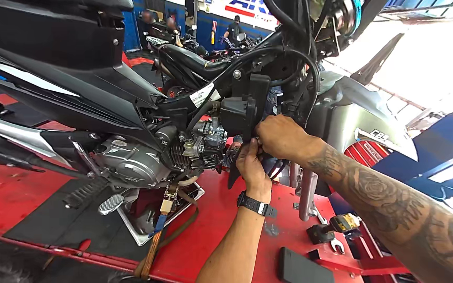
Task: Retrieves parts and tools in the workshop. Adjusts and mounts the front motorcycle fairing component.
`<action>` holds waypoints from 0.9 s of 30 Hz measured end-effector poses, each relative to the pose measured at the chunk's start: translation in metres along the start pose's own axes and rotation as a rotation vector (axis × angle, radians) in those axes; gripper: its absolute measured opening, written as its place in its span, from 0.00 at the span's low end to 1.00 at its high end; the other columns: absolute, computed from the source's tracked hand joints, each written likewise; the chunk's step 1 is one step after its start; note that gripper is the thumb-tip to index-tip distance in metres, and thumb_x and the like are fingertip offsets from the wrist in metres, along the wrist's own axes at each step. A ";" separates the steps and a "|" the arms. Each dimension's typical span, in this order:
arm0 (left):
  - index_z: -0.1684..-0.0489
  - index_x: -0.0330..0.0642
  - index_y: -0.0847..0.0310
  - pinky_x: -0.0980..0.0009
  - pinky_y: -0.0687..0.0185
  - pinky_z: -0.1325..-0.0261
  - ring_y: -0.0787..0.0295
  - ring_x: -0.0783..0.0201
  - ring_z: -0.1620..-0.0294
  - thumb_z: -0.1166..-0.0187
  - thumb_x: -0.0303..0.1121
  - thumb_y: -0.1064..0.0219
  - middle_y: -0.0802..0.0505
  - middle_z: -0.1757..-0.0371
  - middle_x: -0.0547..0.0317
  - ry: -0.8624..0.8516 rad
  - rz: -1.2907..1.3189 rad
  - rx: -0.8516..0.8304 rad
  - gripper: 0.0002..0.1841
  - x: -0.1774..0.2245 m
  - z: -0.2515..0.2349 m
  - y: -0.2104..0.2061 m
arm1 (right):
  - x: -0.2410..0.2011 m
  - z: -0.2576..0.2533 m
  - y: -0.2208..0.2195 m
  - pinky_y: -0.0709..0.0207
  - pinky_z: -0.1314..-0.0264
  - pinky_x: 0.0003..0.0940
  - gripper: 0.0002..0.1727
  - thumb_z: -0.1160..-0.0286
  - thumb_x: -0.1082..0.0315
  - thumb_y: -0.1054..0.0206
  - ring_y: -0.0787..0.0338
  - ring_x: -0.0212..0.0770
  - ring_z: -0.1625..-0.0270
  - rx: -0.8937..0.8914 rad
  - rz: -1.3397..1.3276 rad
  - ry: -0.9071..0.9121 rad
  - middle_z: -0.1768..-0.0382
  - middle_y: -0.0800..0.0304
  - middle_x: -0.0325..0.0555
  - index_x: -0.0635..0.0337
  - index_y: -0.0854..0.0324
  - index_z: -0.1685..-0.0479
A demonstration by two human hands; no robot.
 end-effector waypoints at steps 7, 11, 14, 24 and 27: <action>0.53 0.37 0.11 0.67 0.14 0.52 0.11 0.64 0.60 0.17 0.37 0.32 0.07 0.61 0.54 0.076 0.034 0.017 0.11 -0.001 0.005 0.002 | 0.000 0.002 -0.006 0.21 0.64 0.57 0.06 0.36 0.64 0.28 0.11 0.57 0.59 0.007 0.052 -0.045 0.64 0.14 0.52 0.56 0.16 0.69; 0.56 0.40 0.12 0.67 0.16 0.54 0.12 0.65 0.61 0.15 0.40 0.34 0.08 0.63 0.57 0.112 0.040 0.004 0.12 -0.001 0.009 -0.001 | 0.001 0.003 -0.009 0.21 0.64 0.55 0.08 0.35 0.62 0.28 0.11 0.56 0.58 0.020 0.039 -0.084 0.63 0.13 0.51 0.56 0.16 0.66; 0.54 0.37 0.13 0.65 0.14 0.49 0.11 0.62 0.58 0.15 0.37 0.34 0.08 0.61 0.53 0.118 0.101 0.002 0.11 -0.002 0.006 -0.001 | 0.001 0.006 -0.010 0.21 0.64 0.55 0.08 0.35 0.63 0.28 0.10 0.57 0.58 0.062 0.023 -0.106 0.64 0.13 0.51 0.56 0.16 0.63; 0.49 0.51 0.12 0.69 0.13 0.53 0.10 0.69 0.57 0.18 0.51 0.32 0.07 0.57 0.63 0.132 0.008 -0.182 0.15 0.005 0.023 -0.007 | -0.005 0.013 -0.011 0.21 0.68 0.52 0.08 0.29 0.62 0.32 0.10 0.55 0.64 0.159 0.073 -0.124 0.67 0.13 0.50 0.56 0.18 0.60; 0.52 0.52 0.13 0.72 0.15 0.69 0.13 0.70 0.69 0.18 0.53 0.33 0.10 0.65 0.63 0.167 -0.007 -0.180 0.15 0.004 0.022 -0.009 | -0.006 0.013 -0.011 0.22 0.69 0.52 0.07 0.30 0.63 0.32 0.10 0.55 0.65 0.167 0.077 -0.131 0.68 0.13 0.50 0.56 0.18 0.60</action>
Point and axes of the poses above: each hand's wrist, its own z-axis away from the middle knuckle, its own y-axis out of the back of the hand, x = y × z, the point moved 10 cm from there along -z, towards the middle knuckle
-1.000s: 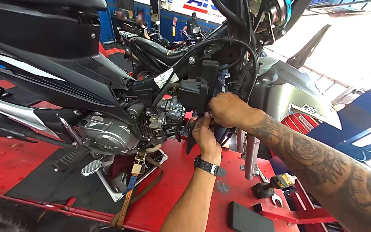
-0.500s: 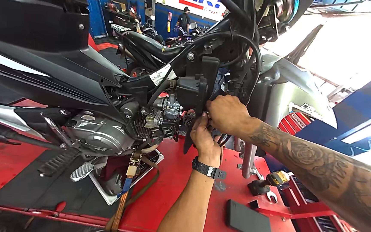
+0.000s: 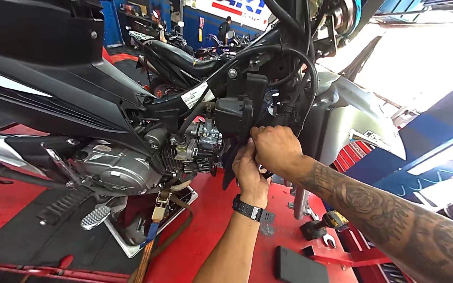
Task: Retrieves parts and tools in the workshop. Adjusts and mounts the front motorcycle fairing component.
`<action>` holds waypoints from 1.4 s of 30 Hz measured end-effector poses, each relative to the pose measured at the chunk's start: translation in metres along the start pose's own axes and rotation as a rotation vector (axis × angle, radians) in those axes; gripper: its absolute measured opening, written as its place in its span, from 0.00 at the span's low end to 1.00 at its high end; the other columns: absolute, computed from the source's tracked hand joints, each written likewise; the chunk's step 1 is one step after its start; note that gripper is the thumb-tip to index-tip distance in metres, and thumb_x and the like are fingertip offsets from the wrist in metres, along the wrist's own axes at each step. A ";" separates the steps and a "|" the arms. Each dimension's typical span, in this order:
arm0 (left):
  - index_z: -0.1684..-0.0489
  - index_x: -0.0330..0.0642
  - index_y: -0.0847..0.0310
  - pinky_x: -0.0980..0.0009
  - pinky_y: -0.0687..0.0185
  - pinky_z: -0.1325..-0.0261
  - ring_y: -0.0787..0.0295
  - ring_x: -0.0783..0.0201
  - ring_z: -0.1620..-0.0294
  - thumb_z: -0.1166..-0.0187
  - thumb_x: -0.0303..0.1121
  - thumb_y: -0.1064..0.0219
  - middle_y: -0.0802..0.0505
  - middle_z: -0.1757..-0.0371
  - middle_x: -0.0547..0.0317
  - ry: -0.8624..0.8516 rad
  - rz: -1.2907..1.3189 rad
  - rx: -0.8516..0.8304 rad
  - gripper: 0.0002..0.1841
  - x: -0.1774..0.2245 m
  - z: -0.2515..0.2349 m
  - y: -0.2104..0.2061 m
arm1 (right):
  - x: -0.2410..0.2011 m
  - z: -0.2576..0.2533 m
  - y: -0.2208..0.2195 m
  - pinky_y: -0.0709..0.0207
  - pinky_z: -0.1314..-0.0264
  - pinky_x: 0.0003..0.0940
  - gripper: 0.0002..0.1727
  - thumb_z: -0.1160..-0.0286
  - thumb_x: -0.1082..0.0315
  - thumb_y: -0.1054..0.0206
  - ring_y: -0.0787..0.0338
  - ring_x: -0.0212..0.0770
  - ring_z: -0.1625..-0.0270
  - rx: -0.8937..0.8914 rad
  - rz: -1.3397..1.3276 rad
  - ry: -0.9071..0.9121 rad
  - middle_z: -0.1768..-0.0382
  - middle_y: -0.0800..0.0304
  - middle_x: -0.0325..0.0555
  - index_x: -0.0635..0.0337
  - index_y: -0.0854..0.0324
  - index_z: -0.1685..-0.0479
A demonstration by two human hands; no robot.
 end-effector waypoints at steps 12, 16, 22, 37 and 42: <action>0.47 0.42 0.15 0.60 0.11 0.55 0.09 0.61 0.59 0.14 0.44 0.36 0.08 0.58 0.53 0.026 0.206 0.092 0.15 -0.004 -0.009 -0.007 | 0.000 0.001 0.004 0.19 0.64 0.55 0.07 0.22 0.66 0.37 0.09 0.57 0.59 0.020 -0.056 -0.010 0.63 0.11 0.53 0.58 0.16 0.58; 0.50 0.42 0.15 0.61 0.12 0.65 0.10 0.60 0.65 0.14 0.46 0.36 0.09 0.62 0.53 0.007 0.140 0.154 0.16 -0.004 -0.007 -0.005 | -0.004 -0.003 -0.001 0.18 0.59 0.58 0.06 0.27 0.66 0.33 0.09 0.58 0.53 -0.137 -0.074 0.028 0.58 0.11 0.54 0.59 0.14 0.63; 0.47 0.42 0.14 0.60 0.11 0.60 0.09 0.60 0.61 0.15 0.47 0.35 0.08 0.60 0.53 -0.023 0.112 0.126 0.16 -0.005 -0.007 -0.001 | -0.005 -0.003 0.004 0.19 0.62 0.58 0.07 0.30 0.67 0.32 0.10 0.59 0.57 -0.124 -0.023 0.002 0.63 0.11 0.55 0.61 0.15 0.70; 0.49 0.36 0.13 0.64 0.14 0.44 0.10 0.61 0.52 0.17 0.33 0.33 0.07 0.55 0.52 -0.052 0.171 0.106 0.10 -0.003 -0.009 0.004 | 0.006 0.001 0.006 0.21 0.66 0.56 0.06 0.29 0.64 0.35 0.10 0.57 0.60 0.023 -0.057 0.006 0.66 0.12 0.52 0.56 0.17 0.64; 0.49 0.36 0.14 0.61 0.14 0.42 0.10 0.59 0.50 0.17 0.35 0.33 0.07 0.53 0.50 -0.012 0.191 0.128 0.11 -0.004 -0.013 0.003 | 0.002 0.003 0.008 0.22 0.68 0.55 0.07 0.25 0.65 0.38 0.10 0.58 0.64 0.096 -0.037 0.035 0.68 0.13 0.52 0.57 0.18 0.64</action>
Point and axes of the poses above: each hand's wrist, its own z-axis away from the middle knuckle, its own y-axis out of the back of the hand, x = y × z, the point moved 10 cm from there along -z, towards the middle knuckle
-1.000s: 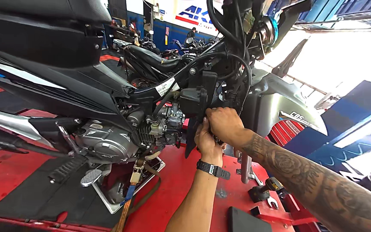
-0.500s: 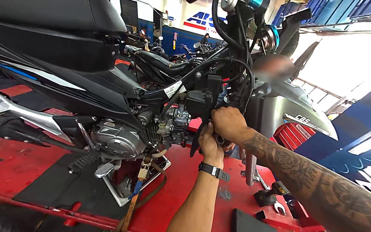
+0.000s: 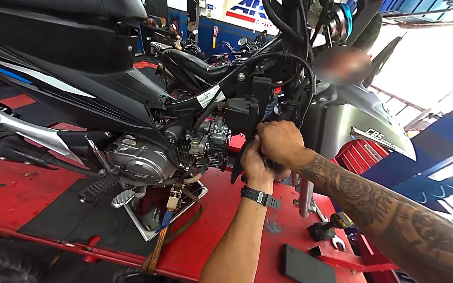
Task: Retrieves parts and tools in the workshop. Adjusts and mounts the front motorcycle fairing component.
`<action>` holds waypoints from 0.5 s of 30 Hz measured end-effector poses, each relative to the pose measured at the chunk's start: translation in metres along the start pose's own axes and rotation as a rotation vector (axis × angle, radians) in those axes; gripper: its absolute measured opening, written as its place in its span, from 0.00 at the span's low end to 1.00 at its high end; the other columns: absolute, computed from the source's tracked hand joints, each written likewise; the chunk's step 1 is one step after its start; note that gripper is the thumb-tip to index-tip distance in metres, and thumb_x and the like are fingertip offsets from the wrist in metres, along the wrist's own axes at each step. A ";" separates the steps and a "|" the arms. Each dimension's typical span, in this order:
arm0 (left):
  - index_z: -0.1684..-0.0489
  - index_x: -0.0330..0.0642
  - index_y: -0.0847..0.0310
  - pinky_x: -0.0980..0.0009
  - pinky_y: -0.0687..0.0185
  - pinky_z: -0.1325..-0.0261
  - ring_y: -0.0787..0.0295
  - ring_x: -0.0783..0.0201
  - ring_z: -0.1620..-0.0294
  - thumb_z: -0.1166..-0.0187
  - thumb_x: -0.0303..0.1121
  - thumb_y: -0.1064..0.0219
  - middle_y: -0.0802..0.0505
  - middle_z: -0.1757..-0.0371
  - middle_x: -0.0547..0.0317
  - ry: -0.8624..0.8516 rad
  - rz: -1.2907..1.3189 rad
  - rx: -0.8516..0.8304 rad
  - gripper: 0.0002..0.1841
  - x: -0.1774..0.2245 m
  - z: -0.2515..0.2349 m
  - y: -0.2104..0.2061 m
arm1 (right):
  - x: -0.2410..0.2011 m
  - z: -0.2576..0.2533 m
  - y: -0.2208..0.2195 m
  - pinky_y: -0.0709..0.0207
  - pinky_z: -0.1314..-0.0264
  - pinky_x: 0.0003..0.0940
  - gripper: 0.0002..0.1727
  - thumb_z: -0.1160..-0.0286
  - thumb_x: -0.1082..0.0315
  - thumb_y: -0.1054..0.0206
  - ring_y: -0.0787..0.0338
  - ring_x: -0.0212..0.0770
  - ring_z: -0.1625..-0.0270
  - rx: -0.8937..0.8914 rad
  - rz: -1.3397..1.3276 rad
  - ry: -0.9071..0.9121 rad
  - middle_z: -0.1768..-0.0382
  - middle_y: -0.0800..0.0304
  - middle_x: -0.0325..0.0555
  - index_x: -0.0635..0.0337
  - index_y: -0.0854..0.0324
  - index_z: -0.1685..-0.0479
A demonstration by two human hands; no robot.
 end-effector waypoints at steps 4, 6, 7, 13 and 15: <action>0.49 0.39 0.15 0.63 0.15 0.48 0.12 0.61 0.55 0.17 0.37 0.33 0.09 0.57 0.54 0.035 0.009 -0.002 0.11 -0.002 -0.002 -0.002 | -0.002 0.000 0.000 0.21 0.68 0.55 0.07 0.24 0.65 0.38 0.09 0.58 0.63 0.024 0.005 0.010 0.67 0.13 0.53 0.59 0.18 0.61; 0.49 0.40 0.15 0.63 0.14 0.50 0.12 0.62 0.56 0.17 0.37 0.33 0.09 0.57 0.55 0.034 0.025 0.011 0.10 -0.004 -0.004 -0.002 | -0.001 0.000 0.000 0.19 0.65 0.58 0.07 0.24 0.66 0.37 0.09 0.60 0.60 -0.002 -0.021 -0.006 0.64 0.11 0.56 0.60 0.17 0.61; 0.49 0.40 0.15 0.63 0.14 0.51 0.12 0.62 0.56 0.17 0.37 0.33 0.09 0.57 0.55 0.029 0.029 0.018 0.10 -0.004 -0.004 -0.002 | -0.001 -0.001 -0.001 0.19 0.64 0.59 0.07 0.24 0.66 0.36 0.09 0.61 0.58 -0.041 -0.029 -0.010 0.63 0.11 0.57 0.61 0.16 0.61; 0.51 0.41 0.16 0.70 0.18 0.62 0.18 0.65 0.67 0.16 0.36 0.33 0.13 0.62 0.57 0.048 0.015 0.030 0.09 -0.006 -0.004 -0.001 | -0.003 -0.011 -0.003 0.21 0.61 0.64 0.10 0.29 0.64 0.30 0.11 0.63 0.53 -0.357 -0.056 0.018 0.61 0.12 0.58 0.62 0.17 0.72; 0.52 0.41 0.17 0.72 0.17 0.63 0.17 0.66 0.68 0.16 0.35 0.34 0.13 0.63 0.57 0.056 0.036 0.009 0.07 -0.006 -0.004 -0.002 | -0.003 -0.015 -0.005 0.21 0.60 0.64 0.11 0.30 0.63 0.29 0.11 0.62 0.53 -0.384 -0.053 0.033 0.61 0.12 0.58 0.62 0.17 0.72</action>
Point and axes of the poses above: each hand's wrist, its own z-axis away from the middle knuckle, its own y-axis out of the back of the hand, x = y × z, the point moved 10 cm from there along -z, towards the middle knuckle
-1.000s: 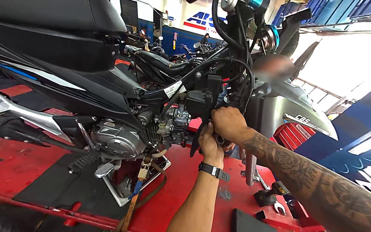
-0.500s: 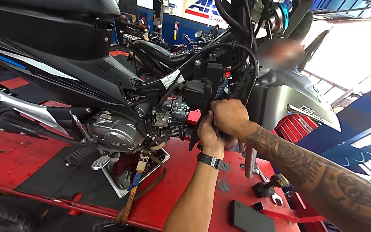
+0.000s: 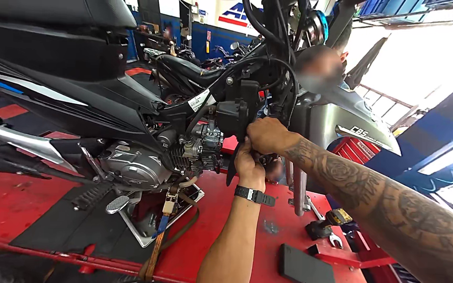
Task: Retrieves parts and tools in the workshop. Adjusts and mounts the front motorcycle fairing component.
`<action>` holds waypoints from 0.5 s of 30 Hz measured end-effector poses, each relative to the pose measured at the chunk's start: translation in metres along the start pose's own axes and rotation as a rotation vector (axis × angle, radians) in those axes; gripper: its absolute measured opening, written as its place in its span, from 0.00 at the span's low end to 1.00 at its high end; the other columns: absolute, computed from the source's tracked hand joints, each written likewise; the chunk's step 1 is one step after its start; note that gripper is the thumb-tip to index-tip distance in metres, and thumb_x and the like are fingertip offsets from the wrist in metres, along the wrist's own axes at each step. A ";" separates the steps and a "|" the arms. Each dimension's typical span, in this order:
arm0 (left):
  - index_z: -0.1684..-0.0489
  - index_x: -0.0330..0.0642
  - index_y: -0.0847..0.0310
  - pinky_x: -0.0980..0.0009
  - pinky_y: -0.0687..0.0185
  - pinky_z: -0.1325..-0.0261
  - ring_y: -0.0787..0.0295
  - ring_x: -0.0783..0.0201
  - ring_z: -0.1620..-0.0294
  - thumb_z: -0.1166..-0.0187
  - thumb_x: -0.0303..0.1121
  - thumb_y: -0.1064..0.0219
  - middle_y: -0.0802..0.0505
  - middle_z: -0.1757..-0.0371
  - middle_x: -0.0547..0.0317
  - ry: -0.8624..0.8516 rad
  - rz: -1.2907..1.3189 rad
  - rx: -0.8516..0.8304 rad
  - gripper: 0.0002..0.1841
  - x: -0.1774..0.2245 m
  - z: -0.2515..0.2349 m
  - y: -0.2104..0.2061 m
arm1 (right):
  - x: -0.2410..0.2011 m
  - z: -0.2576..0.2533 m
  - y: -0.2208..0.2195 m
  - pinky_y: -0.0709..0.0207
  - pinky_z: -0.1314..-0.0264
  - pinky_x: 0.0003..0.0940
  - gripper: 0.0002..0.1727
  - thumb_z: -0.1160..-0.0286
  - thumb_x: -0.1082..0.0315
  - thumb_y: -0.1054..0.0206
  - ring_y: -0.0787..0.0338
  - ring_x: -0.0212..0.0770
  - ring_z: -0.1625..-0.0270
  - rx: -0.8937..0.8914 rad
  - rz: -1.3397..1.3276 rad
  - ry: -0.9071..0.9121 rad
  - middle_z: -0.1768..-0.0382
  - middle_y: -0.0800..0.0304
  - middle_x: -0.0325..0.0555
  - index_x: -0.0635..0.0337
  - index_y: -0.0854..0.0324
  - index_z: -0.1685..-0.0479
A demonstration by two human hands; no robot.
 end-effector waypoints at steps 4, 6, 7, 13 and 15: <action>0.50 0.41 0.17 0.71 0.17 0.57 0.16 0.65 0.62 0.17 0.34 0.33 0.12 0.59 0.57 -0.006 -0.002 0.008 0.07 0.001 -0.001 0.002 | 0.003 -0.005 0.000 0.22 0.60 0.64 0.11 0.28 0.61 0.31 0.11 0.61 0.53 -0.068 0.008 0.001 0.62 0.12 0.57 0.60 0.18 0.71; 0.47 0.41 0.17 0.69 0.17 0.51 0.15 0.63 0.57 0.17 0.35 0.32 0.11 0.55 0.56 -0.001 0.005 0.008 0.09 0.000 -0.001 0.003 | 0.004 -0.007 -0.001 0.22 0.61 0.64 0.11 0.30 0.61 0.30 0.11 0.61 0.54 -0.029 0.009 -0.002 0.62 0.12 0.57 0.60 0.18 0.73; 0.47 0.42 0.17 0.68 0.16 0.50 0.14 0.63 0.57 0.17 0.36 0.32 0.11 0.55 0.56 -0.004 0.003 0.000 0.10 0.000 0.000 0.002 | 0.005 -0.006 0.000 0.22 0.62 0.63 0.11 0.32 0.62 0.29 0.11 0.61 0.55 0.013 0.011 -0.010 0.63 0.13 0.56 0.59 0.18 0.74; 0.42 0.39 0.17 0.62 0.16 0.37 0.12 0.60 0.44 0.16 0.35 0.34 0.09 0.47 0.53 -0.053 0.026 -0.048 0.12 0.000 -0.002 0.004 | 0.005 -0.001 0.001 0.23 0.65 0.59 0.09 0.37 0.63 0.27 0.11 0.59 0.59 0.104 0.024 -0.040 0.67 0.13 0.54 0.57 0.18 0.76; 0.42 0.38 0.17 0.62 0.16 0.36 0.12 0.60 0.44 0.15 0.34 0.35 0.09 0.47 0.53 -0.051 0.031 -0.046 0.11 0.000 -0.002 0.005 | 0.005 0.000 0.000 0.23 0.65 0.59 0.09 0.38 0.62 0.27 0.11 0.58 0.60 0.106 0.020 -0.039 0.67 0.13 0.53 0.57 0.18 0.76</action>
Point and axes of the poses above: each hand's wrist, its own z-axis away from the middle knuckle, its own y-axis out of the back of the hand, x = y × z, the point moved 10 cm from there along -z, towards the middle knuckle
